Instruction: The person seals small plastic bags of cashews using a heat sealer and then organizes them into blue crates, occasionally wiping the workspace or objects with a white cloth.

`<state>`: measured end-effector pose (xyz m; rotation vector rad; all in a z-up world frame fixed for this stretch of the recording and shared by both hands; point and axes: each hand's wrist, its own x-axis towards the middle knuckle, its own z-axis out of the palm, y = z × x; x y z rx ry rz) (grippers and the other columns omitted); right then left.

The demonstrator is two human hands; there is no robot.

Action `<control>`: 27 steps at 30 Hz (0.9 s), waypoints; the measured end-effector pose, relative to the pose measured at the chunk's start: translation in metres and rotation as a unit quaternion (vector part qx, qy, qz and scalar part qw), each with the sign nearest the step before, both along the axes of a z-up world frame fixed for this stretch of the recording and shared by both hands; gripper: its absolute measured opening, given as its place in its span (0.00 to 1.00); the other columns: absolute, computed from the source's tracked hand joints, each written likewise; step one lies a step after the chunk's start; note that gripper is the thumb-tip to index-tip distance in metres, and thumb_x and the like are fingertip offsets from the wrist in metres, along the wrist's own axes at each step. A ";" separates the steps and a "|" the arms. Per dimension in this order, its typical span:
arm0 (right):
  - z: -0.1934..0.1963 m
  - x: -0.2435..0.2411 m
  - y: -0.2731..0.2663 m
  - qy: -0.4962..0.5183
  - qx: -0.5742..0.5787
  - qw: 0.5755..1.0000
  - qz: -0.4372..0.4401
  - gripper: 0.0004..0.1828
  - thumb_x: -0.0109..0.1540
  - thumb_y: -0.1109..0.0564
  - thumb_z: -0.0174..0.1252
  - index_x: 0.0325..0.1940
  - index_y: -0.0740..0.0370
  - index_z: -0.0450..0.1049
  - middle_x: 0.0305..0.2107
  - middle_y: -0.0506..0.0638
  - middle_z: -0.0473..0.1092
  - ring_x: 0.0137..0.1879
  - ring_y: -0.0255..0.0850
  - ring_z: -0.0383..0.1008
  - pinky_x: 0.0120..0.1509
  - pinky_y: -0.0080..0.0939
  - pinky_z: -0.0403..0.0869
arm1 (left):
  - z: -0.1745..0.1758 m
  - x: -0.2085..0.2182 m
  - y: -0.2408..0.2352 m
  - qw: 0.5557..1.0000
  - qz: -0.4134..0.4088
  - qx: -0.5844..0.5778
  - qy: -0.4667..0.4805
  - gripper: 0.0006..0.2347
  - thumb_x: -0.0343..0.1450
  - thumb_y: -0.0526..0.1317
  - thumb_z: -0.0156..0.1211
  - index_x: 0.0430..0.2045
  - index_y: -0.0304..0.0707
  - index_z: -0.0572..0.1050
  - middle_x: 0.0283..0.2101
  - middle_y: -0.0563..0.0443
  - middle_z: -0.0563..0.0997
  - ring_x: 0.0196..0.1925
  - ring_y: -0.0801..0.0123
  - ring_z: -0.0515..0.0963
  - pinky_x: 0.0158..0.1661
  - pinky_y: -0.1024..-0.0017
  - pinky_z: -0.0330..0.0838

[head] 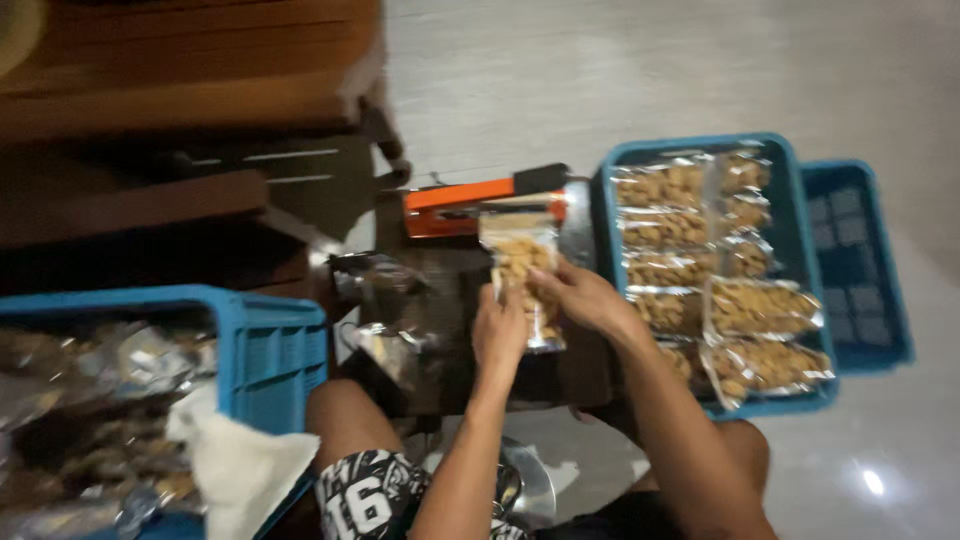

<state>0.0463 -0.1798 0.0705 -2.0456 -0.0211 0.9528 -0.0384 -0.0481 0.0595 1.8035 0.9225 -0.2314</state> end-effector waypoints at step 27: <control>-0.054 0.088 -0.286 -0.252 -0.385 0.865 0.199 0.69 0.41 0.51 0.77 0.80 0.39 0.44 0.71 0.49 0.54 0.78 0.60 0.50 0.77 0.67 0.51 | -0.037 0.046 -0.130 0.974 -0.158 -0.091 -0.132 0.15 0.70 0.45 0.68 0.20 0.28 0.80 0.20 0.49 0.81 0.24 0.76 0.76 0.29 0.72 0.71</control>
